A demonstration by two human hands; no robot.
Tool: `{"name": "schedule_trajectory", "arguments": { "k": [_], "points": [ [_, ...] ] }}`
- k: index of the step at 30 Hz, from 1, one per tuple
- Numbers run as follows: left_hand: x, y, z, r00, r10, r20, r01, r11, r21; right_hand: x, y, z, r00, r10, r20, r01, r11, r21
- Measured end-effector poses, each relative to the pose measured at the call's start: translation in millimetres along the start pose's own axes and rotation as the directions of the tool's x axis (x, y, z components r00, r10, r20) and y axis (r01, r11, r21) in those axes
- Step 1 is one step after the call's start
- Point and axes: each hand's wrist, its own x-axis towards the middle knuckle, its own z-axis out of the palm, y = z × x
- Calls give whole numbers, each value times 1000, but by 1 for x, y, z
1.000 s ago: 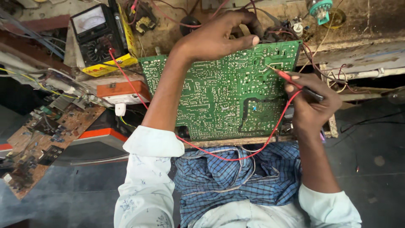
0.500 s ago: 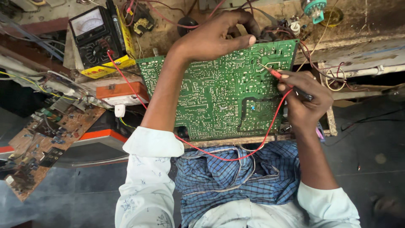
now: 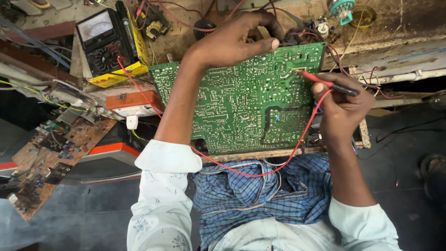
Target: The person tests a large green circuit board with multimeter probes, touching probe tips to solder points across the board. They then pick up a soldering iron and solder components on the board, holding the board steady with the other hand.
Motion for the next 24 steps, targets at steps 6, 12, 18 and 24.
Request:
{"name": "schedule_trajectory", "arguments": {
  "k": [6,12,18,24],
  "points": [
    [0,2,0,1000,-2,-9,2,1000,12,-2,2,0,998,-49,38,48,999,20],
    [-1,5,-1,999,-34,-9,34,999,22,-1,5,-4,994,-66,83,68,998,-17],
    [0,5,0,998,-60,-12,60,998,3,0,8,-6,993,-88,84,83,995,60],
    [-1,3,-1,1000,1,-6,-1,1000,-13,0,5,-8,991,-84,104,81,996,36]
  ]
}}
